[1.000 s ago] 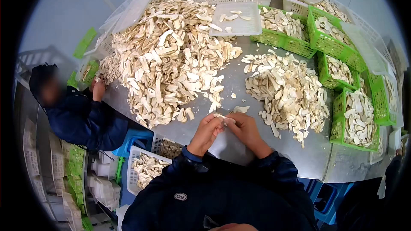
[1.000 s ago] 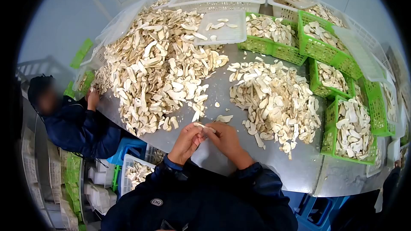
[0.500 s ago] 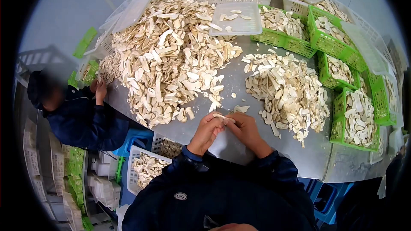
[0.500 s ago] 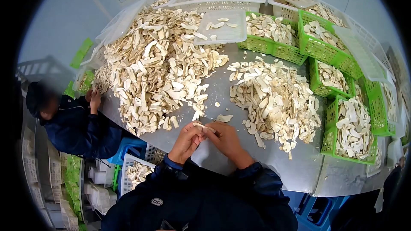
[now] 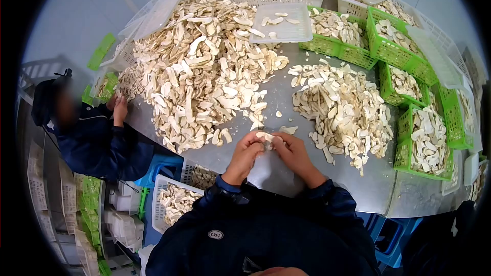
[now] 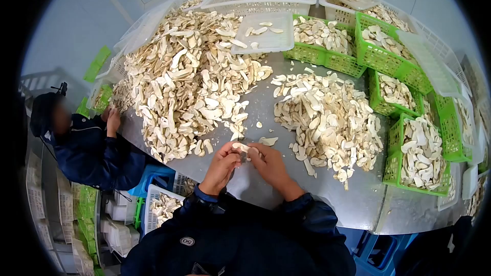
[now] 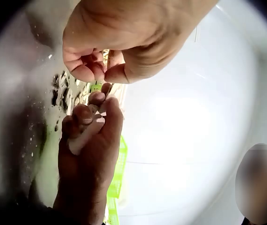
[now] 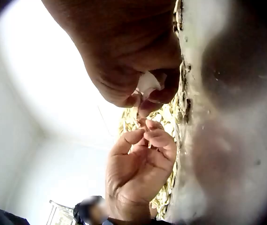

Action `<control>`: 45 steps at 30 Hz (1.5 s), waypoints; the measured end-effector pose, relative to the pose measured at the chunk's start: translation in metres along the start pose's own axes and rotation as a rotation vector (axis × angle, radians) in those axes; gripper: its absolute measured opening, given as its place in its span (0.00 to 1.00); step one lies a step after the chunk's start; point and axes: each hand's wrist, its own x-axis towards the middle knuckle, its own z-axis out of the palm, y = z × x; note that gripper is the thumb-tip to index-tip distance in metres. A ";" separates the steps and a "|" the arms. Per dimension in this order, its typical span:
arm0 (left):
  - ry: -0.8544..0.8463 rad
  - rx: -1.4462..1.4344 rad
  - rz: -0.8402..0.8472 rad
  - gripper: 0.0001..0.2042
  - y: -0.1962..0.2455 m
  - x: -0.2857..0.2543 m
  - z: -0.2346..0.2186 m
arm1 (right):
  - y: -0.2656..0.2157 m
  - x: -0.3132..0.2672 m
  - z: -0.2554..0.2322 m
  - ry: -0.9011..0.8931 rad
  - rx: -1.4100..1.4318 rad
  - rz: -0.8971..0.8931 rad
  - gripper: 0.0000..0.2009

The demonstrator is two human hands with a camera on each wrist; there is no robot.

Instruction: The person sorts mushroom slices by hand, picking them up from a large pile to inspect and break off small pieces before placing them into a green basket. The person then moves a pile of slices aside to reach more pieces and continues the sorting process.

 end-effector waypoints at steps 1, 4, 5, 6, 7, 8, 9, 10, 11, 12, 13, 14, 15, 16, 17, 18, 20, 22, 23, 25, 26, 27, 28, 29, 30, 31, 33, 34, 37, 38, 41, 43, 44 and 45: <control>0.039 0.039 0.012 0.09 -0.001 0.000 -0.003 | 0.000 0.001 -0.003 0.023 0.045 0.034 0.11; 0.143 0.098 0.061 0.09 0.008 -0.002 -0.001 | -0.007 0.009 -0.028 0.144 0.168 0.091 0.10; 0.112 0.182 0.068 0.10 0.007 -0.001 -0.006 | -0.014 0.009 -0.044 0.213 0.200 0.078 0.10; 0.080 0.267 0.076 0.10 0.007 0.001 -0.016 | -0.025 0.005 -0.063 0.327 0.173 0.078 0.10; 0.049 0.353 0.084 0.11 0.008 0.002 -0.023 | -0.036 -0.001 -0.083 0.440 0.147 0.077 0.11; 0.024 0.392 0.103 0.09 0.010 0.003 -0.025 | -0.042 -0.008 -0.105 0.592 0.280 -0.098 0.11; 0.010 0.420 0.114 0.09 0.011 0.004 -0.025 | -0.050 -0.015 -0.121 0.741 0.411 -0.275 0.11; -0.005 0.448 0.122 0.09 0.011 0.005 -0.025 | -0.073 -0.018 -0.133 0.864 0.607 -0.383 0.12; -0.022 0.474 0.132 0.09 0.011 0.007 -0.025 | -0.092 -0.018 -0.142 0.984 0.802 -0.495 0.13; -0.037 0.562 0.197 0.10 0.009 0.010 -0.024 | -0.094 -0.016 -0.142 0.986 0.732 -0.419 0.13; -0.052 0.648 0.264 0.10 0.007 0.014 -0.024 | -0.095 -0.014 -0.141 0.985 0.661 -0.343 0.13; -0.065 0.733 0.333 0.11 0.005 0.018 -0.022 | -0.093 -0.012 -0.141 0.982 0.591 -0.269 0.14; -0.028 0.867 0.434 0.12 0.009 0.021 -0.018 | -0.061 -0.009 -0.140 0.775 0.396 -0.209 0.14; 0.015 1.003 0.533 0.12 0.014 0.022 -0.013 | -0.047 -0.003 -0.129 0.583 0.227 -0.121 0.12; 0.060 1.141 0.628 0.13 0.018 0.023 -0.010 | -0.040 0.002 -0.114 0.405 -0.050 -0.086 0.10; 0.088 1.216 0.677 0.14 0.022 0.024 -0.010 | -0.032 0.007 -0.098 0.234 -0.323 -0.100 0.09; 0.141 1.375 0.778 0.16 0.029 0.025 -0.011 | -0.013 0.017 -0.070 0.081 -0.743 -0.198 0.14; 0.136 1.464 0.696 0.17 0.029 0.025 -0.015 | 0.005 0.018 -0.057 0.029 -0.889 -0.225 0.14; 0.135 1.503 0.657 0.17 0.027 0.026 -0.017 | 0.010 0.019 -0.054 0.003 -0.966 -0.239 0.14; 0.146 1.484 0.597 0.16 0.022 0.023 -0.023 | 0.005 0.024 -0.048 -0.021 -0.963 -0.181 0.11; 0.141 1.468 0.527 0.15 0.021 0.022 -0.027 | 0.004 0.026 -0.046 -0.025 -0.960 -0.159 0.10; 0.108 1.443 0.461 0.15 0.017 0.024 -0.026 | 0.004 0.024 -0.049 -0.010 -0.967 -0.118 0.09; 0.085 1.404 0.543 0.14 0.013 0.025 -0.031 | 0.004 0.022 -0.050 0.016 -0.950 -0.146 0.07; 0.054 1.354 0.625 0.14 0.009 0.028 -0.035 | 0.004 0.019 -0.050 0.046 -0.988 -0.136 0.07; 0.062 1.405 0.683 0.14 0.010 0.024 -0.029 | 0.008 0.018 -0.050 0.061 -1.029 -0.119 0.07; 0.083 1.456 0.742 0.15 0.015 0.016 -0.017 | 0.018 0.016 -0.052 0.105 -0.982 -0.154 0.07; 0.054 1.313 0.773 0.16 0.020 0.007 0.011 | 0.004 0.011 -0.051 0.035 -0.918 -0.172 0.07; 0.056 1.247 0.784 0.17 0.020 0.006 0.020 | 0.001 0.009 -0.049 -0.019 -0.878 -0.204 0.07; -0.144 0.937 0.388 0.16 0.013 0.008 0.026 | -0.030 -0.004 -0.057 -0.164 -0.685 -0.179 0.09; -0.179 0.908 0.408 0.10 0.007 0.013 0.024 | -0.039 -0.007 -0.061 -0.205 -0.605 -0.152 0.10; -0.131 1.029 0.542 0.06 0.016 0.012 0.029 | -0.047 -0.019 -0.109 0.147 -0.511 -0.016 0.12; -0.097 1.002 0.477 0.05 0.014 0.016 0.022 | -0.019 -0.024 -0.161 0.575 -0.873 -0.236 0.13; -0.096 0.984 0.456 0.05 0.015 0.018 0.019 | -0.025 -0.031 -0.181 0.713 -0.974 -0.177 0.12; -0.093 0.967 0.434 0.06 0.015 0.019 0.018 | -0.031 -0.036 -0.199 0.852 -1.071 -0.115 0.11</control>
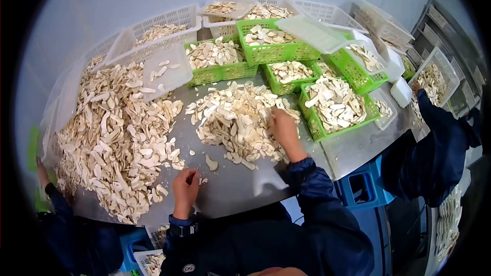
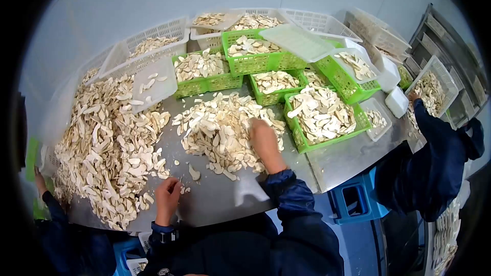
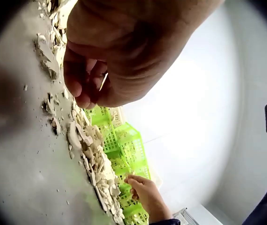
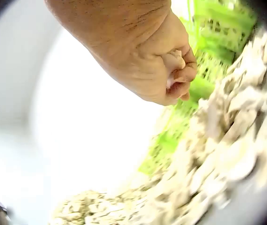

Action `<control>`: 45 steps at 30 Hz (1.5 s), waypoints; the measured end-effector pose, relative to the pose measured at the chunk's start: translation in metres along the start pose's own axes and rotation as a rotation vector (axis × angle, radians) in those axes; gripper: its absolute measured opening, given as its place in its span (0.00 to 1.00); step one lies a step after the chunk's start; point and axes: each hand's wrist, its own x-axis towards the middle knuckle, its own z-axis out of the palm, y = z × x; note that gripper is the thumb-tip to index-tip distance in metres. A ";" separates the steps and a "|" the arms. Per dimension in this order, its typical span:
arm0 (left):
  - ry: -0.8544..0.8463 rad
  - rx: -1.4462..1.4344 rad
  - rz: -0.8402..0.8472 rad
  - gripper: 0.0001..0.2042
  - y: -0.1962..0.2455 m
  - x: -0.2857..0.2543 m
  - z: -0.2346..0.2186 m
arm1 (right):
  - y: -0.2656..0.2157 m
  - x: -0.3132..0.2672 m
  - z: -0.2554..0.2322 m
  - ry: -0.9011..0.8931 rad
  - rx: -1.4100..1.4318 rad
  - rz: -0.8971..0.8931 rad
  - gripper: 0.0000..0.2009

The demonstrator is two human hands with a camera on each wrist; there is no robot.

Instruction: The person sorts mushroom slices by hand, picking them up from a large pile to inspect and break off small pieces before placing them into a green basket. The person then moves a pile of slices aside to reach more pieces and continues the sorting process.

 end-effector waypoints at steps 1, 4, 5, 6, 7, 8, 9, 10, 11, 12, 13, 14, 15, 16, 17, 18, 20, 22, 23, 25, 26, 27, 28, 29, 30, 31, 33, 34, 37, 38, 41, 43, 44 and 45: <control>-0.028 -0.009 -0.002 0.06 0.000 0.000 0.000 | 0.017 0.004 -0.002 0.005 -0.103 0.044 0.09; -0.086 -0.005 0.029 0.06 0.001 0.002 0.001 | 0.063 0.013 0.013 -0.051 -0.352 0.143 0.07; -0.090 0.014 0.059 0.06 0.003 0.002 0.003 | 0.073 0.014 0.016 -0.121 -0.398 0.154 0.08; -0.093 0.033 0.090 0.06 0.005 0.002 0.004 | 0.074 0.016 0.013 -0.191 -0.444 0.166 0.08; -0.105 0.021 0.087 0.06 0.008 0.004 0.003 | 0.073 0.016 0.012 -0.171 -0.448 0.133 0.08; -0.118 0.010 0.082 0.06 0.011 0.005 0.003 | 0.072 0.016 0.011 -0.143 -0.465 0.105 0.07; -0.131 -0.001 0.075 0.05 0.014 0.006 0.002 | 0.069 0.017 0.009 -0.117 -0.483 0.078 0.06; -0.133 0.001 0.079 0.06 0.015 0.007 0.001 | 0.066 0.016 0.008 -0.094 -0.500 0.052 0.05; -0.134 0.004 0.080 0.06 0.015 0.007 -0.001 | 0.062 0.015 0.006 -0.067 -0.480 0.037 0.05; -0.135 0.009 0.082 0.06 0.016 0.007 -0.004 | 0.065 0.013 0.008 -0.063 -0.484 0.046 0.05; -0.137 0.022 0.086 0.06 0.017 0.007 -0.006 | 0.070 0.011 0.012 -0.058 -0.487 0.056 0.05; -0.139 0.036 0.092 0.06 0.018 0.008 -0.009 | 0.073 0.009 0.015 -0.052 -0.489 0.068 0.06; -0.145 0.050 0.102 0.05 0.019 0.009 -0.010 | 0.072 0.008 0.014 -0.098 -0.474 0.064 0.05; -0.126 0.049 0.098 0.05 0.015 0.010 -0.012 | 0.072 0.006 0.012 -0.139 -0.464 0.066 0.05; -0.115 0.043 0.099 0.06 0.008 0.008 -0.013 | 0.073 0.004 0.008 -0.177 -0.461 0.077 0.05; -0.111 0.032 0.103 0.06 0.004 0.008 -0.010 | 0.071 0.004 0.008 -0.184 -0.474 0.122 0.04; -0.124 0.002 0.100 0.06 0.009 0.006 -0.011 | 0.072 0.003 0.009 -0.130 -0.510 0.118 0.04; -0.141 -0.011 0.083 0.07 0.001 0.003 -0.012 | 0.073 0.002 0.007 -0.097 -0.461 0.059 0.03; -0.178 0.029 0.119 0.07 -0.005 0.004 -0.014 | 0.072 0.001 0.008 -0.107 -0.482 0.081 0.02; -0.173 0.028 0.110 0.07 -0.007 0.002 -0.013 | 0.049 0.004 -0.010 -0.182 -0.457 0.122 0.02; -0.164 0.030 0.101 0.07 -0.007 0.002 -0.013 | 0.037 0.006 -0.016 -0.221 -0.440 0.136 0.02; -0.156 0.012 0.099 0.07 -0.005 0.003 -0.014 | 0.031 0.006 -0.017 -0.200 -0.419 0.106 0.03; -0.153 -0.006 0.096 0.06 -0.001 0.003 -0.014 | 0.025 0.004 -0.018 -0.143 -0.328 0.034 0.03; -0.156 -0.025 0.096 0.06 0.002 0.003 -0.014 | 0.019 0.001 -0.022 -0.084 -0.239 -0.033 0.03; -0.156 -0.008 0.105 0.06 0.002 0.004 -0.014 | 0.012 -0.001 -0.028 -0.025 -0.153 -0.096 0.03; -0.157 0.009 0.114 0.06 0.002 0.004 -0.014 | 0.002 -0.002 -0.037 -0.035 -0.108 -0.095 0.05; -0.166 0.043 0.143 0.06 0.000 0.006 -0.014 | 0.000 0.005 -0.061 0.147 -0.099 -0.093 0.07; -0.174 0.062 0.159 0.06 -0.002 0.007 -0.015 | 0.002 0.012 -0.072 0.232 -0.086 -0.096 0.07; -0.177 0.036 0.123 0.06 0.006 0.004 -0.019 | 0.026 0.033 -0.110 0.553 -0.270 0.098 0.13; -0.172 0.009 0.107 0.06 0.008 0.004 -0.019 | 0.035 0.037 -0.119 0.586 -0.329 0.140 0.15; -0.158 0.018 0.099 0.07 0.004 0.003 -0.018 | 0.051 0.036 -0.113 0.358 -0.382 0.016 0.15; -0.159 0.039 0.092 0.07 0.004 0.002 -0.018 | 0.048 0.035 -0.103 0.122 -0.370 -0.090 0.14; -0.160 0.043 0.093 0.06 0.005 0.002 -0.017 | 0.047 0.034 -0.099 0.006 -0.366 -0.138 0.13; -0.164 0.049 0.096 0.06 0.006 0.003 -0.017 | 0.046 0.034 -0.097 -0.087 -0.399 -0.165 0.10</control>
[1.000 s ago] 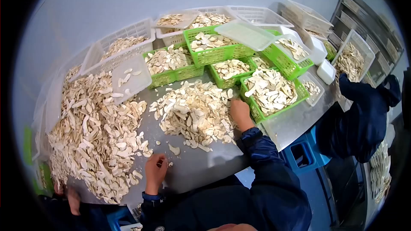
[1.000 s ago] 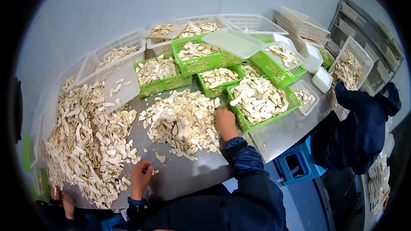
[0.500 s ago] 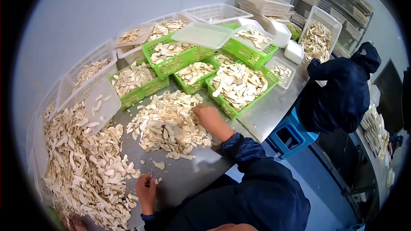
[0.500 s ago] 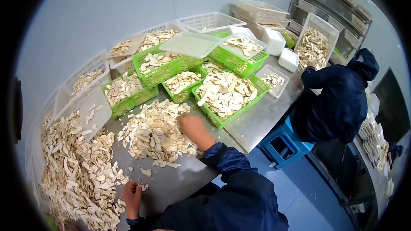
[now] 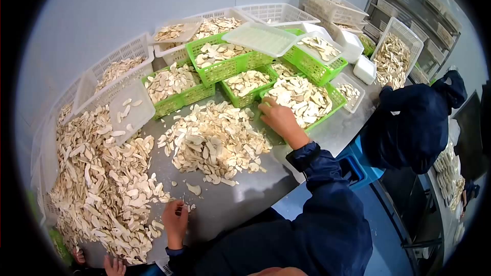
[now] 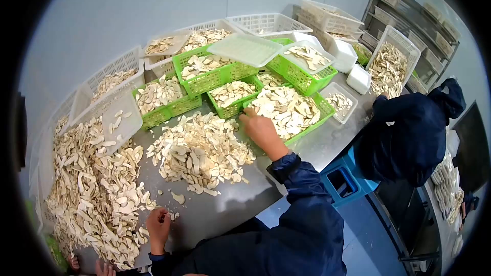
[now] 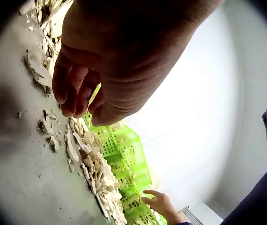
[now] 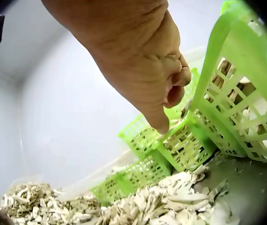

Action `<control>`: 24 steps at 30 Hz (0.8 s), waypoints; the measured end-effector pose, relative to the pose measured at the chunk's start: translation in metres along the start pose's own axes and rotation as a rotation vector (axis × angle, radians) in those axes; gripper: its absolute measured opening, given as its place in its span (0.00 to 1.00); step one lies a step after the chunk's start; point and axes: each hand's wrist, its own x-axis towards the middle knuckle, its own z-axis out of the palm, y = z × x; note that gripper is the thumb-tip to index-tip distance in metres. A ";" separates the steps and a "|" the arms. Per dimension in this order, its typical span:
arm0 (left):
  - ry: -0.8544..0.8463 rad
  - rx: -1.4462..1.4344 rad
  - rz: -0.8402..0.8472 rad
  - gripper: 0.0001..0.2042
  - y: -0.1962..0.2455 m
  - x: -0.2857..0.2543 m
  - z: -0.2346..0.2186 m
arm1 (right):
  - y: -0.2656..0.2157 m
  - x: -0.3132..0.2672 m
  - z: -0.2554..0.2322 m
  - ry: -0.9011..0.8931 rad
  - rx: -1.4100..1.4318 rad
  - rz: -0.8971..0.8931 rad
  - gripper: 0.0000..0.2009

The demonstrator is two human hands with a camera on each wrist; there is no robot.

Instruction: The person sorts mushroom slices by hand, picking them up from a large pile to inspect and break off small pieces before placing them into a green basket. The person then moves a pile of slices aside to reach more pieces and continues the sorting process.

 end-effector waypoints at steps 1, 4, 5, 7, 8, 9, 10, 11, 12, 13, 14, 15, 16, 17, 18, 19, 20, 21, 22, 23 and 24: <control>-0.001 0.005 0.013 0.06 0.001 0.001 0.000 | 0.004 0.000 0.005 -0.020 -0.023 -0.016 0.08; -0.008 -0.002 0.022 0.07 0.002 0.000 -0.003 | 0.017 0.004 0.010 -0.062 -0.084 -0.051 0.03; -0.008 -0.017 0.003 0.07 0.003 -0.001 -0.003 | 0.023 0.008 0.009 -0.094 -0.090 -0.016 0.05; -0.010 -0.026 -0.014 0.07 0.002 -0.002 -0.005 | 0.030 0.012 0.004 -0.160 -0.099 0.047 0.10; -0.012 -0.020 -0.010 0.07 0.001 -0.003 -0.006 | 0.031 0.010 0.001 -0.118 -0.051 0.054 0.09; -0.015 -0.016 -0.006 0.07 0.000 -0.003 -0.006 | 0.032 0.009 -0.003 -0.107 -0.047 0.076 0.08; -0.016 -0.020 -0.006 0.07 0.001 -0.003 -0.006 | 0.033 0.008 -0.007 -0.098 -0.044 0.099 0.08; -0.017 -0.024 -0.008 0.07 0.001 -0.003 -0.006 | 0.035 0.006 -0.009 -0.090 -0.041 0.122 0.08; -0.019 -0.029 -0.011 0.08 0.002 -0.003 -0.007 | 0.045 0.006 0.001 -0.081 -0.087 0.155 0.08; -0.015 -0.029 0.003 0.07 0.005 -0.003 -0.007 | 0.052 0.005 0.004 -0.085 -0.127 0.181 0.08; -0.009 -0.029 0.015 0.07 0.010 -0.003 -0.007 | 0.059 0.005 0.005 -0.089 -0.167 0.203 0.08; -0.001 -0.027 0.023 0.07 0.012 -0.004 -0.008 | 0.063 0.004 0.006 -0.094 -0.203 0.222 0.08; 0.000 -0.016 0.027 0.07 0.012 -0.004 -0.009 | 0.067 0.001 0.003 -0.068 -0.213 0.224 0.08; 0.001 -0.006 0.034 0.06 0.012 -0.003 -0.009 | 0.072 0.003 0.006 -0.077 -0.224 0.302 0.08; 0.001 0.003 0.043 0.06 0.011 -0.003 -0.009 | 0.074 0.007 0.003 -0.093 -0.254 0.331 0.08; 0.001 -0.002 0.032 0.06 0.010 -0.004 -0.009 | 0.076 0.012 0.000 -0.109 -0.286 0.363 0.08; -0.002 -0.007 0.024 0.06 0.008 -0.004 -0.009 | 0.078 0.017 0.000 -0.073 -0.274 0.338 0.08; -0.005 -0.012 0.017 0.06 0.008 -0.004 -0.009 | 0.078 0.024 -0.003 -0.036 -0.262 0.315 0.08; 0.000 -0.011 0.024 0.06 0.008 -0.004 -0.008 | 0.078 0.032 -0.005 0.001 -0.250 0.294 0.08; 0.003 -0.010 0.031 0.06 0.008 -0.005 -0.008 | 0.081 0.041 -0.002 -0.007 -0.234 0.265 0.08; 0.004 -0.008 0.039 0.06 0.008 -0.005 -0.008 | 0.084 0.052 0.005 -0.014 -0.218 0.237 0.08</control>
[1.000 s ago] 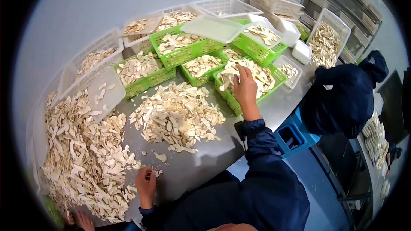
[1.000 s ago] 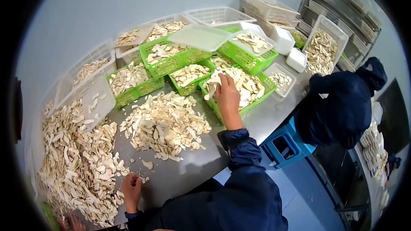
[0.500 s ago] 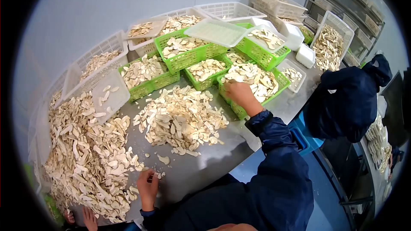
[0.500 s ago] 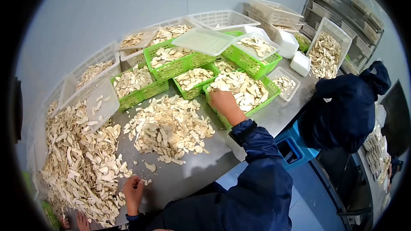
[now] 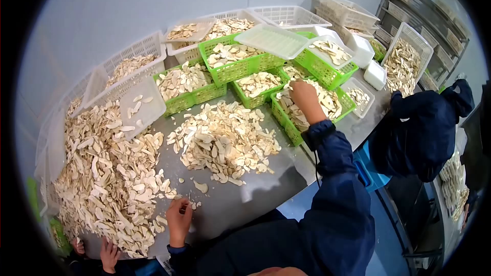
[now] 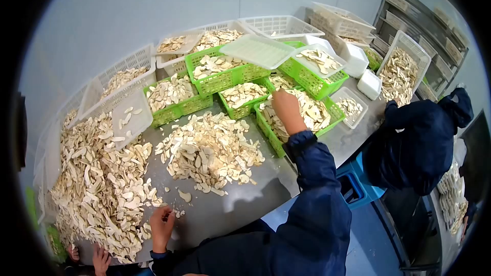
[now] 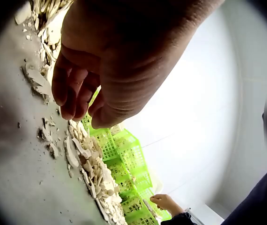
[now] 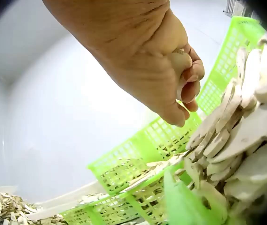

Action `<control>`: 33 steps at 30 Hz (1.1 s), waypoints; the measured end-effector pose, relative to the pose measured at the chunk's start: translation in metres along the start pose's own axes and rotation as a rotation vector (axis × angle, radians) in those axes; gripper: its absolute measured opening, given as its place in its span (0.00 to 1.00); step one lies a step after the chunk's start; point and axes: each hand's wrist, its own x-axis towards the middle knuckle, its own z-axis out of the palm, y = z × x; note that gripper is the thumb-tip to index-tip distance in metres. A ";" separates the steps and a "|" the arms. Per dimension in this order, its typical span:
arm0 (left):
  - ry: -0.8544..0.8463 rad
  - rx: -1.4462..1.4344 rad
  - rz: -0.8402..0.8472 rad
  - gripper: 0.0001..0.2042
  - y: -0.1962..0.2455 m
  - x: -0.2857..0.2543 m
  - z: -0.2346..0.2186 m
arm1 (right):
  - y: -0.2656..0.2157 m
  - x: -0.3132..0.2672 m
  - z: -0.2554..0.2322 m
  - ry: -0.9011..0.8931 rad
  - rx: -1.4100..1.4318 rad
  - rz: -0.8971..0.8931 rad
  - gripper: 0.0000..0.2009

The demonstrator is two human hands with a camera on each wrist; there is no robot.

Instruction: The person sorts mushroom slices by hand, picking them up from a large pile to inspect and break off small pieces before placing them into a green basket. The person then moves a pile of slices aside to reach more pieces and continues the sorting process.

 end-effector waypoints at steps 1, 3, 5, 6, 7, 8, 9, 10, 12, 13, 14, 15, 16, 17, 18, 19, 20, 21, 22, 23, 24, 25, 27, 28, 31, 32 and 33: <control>-0.002 0.001 -0.004 0.06 0.000 -0.001 0.000 | 0.000 0.010 0.007 -0.005 0.015 -0.028 0.09; -0.002 0.004 -0.011 0.06 0.000 -0.001 -0.001 | 0.003 0.025 0.013 -0.109 -0.038 -0.057 0.11; -0.016 -0.010 -0.044 0.06 0.004 -0.003 -0.004 | 0.002 0.039 0.013 -0.221 -0.117 -0.052 0.13; -0.022 -0.017 -0.062 0.07 0.005 -0.004 -0.005 | 0.003 0.044 0.013 -0.245 -0.143 -0.058 0.16; -0.008 -0.022 -0.056 0.07 0.003 -0.005 -0.005 | 0.006 0.049 0.013 -0.283 -0.127 -0.028 0.17; 0.004 -0.026 -0.051 0.07 0.000 -0.007 -0.006 | 0.009 0.052 0.013 -0.323 -0.111 0.003 0.18; 0.014 -0.031 -0.046 0.07 -0.002 -0.008 -0.006 | 0.011 0.053 0.011 -0.366 -0.095 0.035 0.19; 0.013 -0.041 -0.051 0.07 -0.004 -0.009 -0.007 | 0.014 0.053 0.010 -0.334 -0.074 0.030 0.19; 0.007 -0.061 -0.061 0.08 -0.006 -0.010 -0.008 | 0.023 0.055 0.012 -0.303 -0.121 -0.004 0.17; 0.010 -0.059 -0.057 0.08 -0.006 -0.010 -0.007 | 0.027 0.053 0.013 -0.289 -0.146 -0.020 0.16; 0.013 -0.058 -0.053 0.08 -0.004 -0.010 -0.006 | 0.034 0.050 0.014 -0.286 -0.151 -0.027 0.13; 0.017 -0.058 -0.048 0.08 -0.003 -0.009 -0.005 | 0.039 0.048 0.013 -0.309 -0.160 -0.011 0.13; 0.012 -0.043 -0.043 0.08 -0.001 -0.009 -0.005 | 0.046 0.048 0.011 -0.332 -0.168 0.006 0.12; 0.007 -0.029 -0.038 0.08 0.001 -0.008 -0.004 | 0.053 0.046 0.009 -0.354 -0.176 0.024 0.11; 0.002 -0.014 -0.032 0.08 0.003 -0.007 -0.004 | 0.062 0.045 0.009 -0.355 -0.178 0.047 0.12; -0.001 -0.012 -0.036 0.08 0.004 -0.007 -0.003 | 0.071 0.042 0.009 -0.356 -0.178 0.070 0.13; -0.005 -0.010 -0.040 0.08 0.005 -0.006 -0.002 | 0.080 0.039 0.010 -0.356 -0.179 0.094 0.13; -0.008 -0.008 -0.044 0.07 0.005 -0.006 -0.001 | 0.085 0.035 0.003 -0.361 -0.195 0.099 0.12; -0.010 0.002 -0.037 0.07 0.005 -0.005 0.000 | 0.087 0.029 -0.010 -0.364 -0.212 0.103 0.11; -0.013 0.011 -0.030 0.07 0.005 -0.005 0.000 | 0.090 0.023 -0.019 -0.368 -0.229 0.107 0.10; -0.015 0.022 -0.022 0.07 0.004 -0.004 0.000 | 0.100 0.018 -0.017 -0.305 -0.260 0.089 0.09; -0.020 0.018 -0.026 0.08 0.004 -0.003 0.001 | 0.105 0.018 -0.011 -0.267 -0.261 0.097 0.09; -0.034 0.012 -0.032 0.08 0.003 -0.002 0.002 | 0.115 0.022 0.000 -0.192 -0.264 0.117 0.10; -0.036 0.015 -0.033 0.08 0.004 -0.001 0.004 | 0.113 0.025 0.004 -0.178 -0.230 0.092 0.10; -0.032 0.004 -0.031 0.08 0.004 0.001 0.006 | 0.079 0.041 0.014 -0.168 -0.074 -0.069 0.10; -0.026 -0.015 -0.028 0.08 0.004 0.001 0.007 | 0.064 0.041 0.009 -0.190 0.013 -0.181 0.10; -0.019 -0.032 -0.026 0.08 0.006 0.001 0.007 | 0.051 0.043 0.008 -0.245 0.040 -0.211 0.11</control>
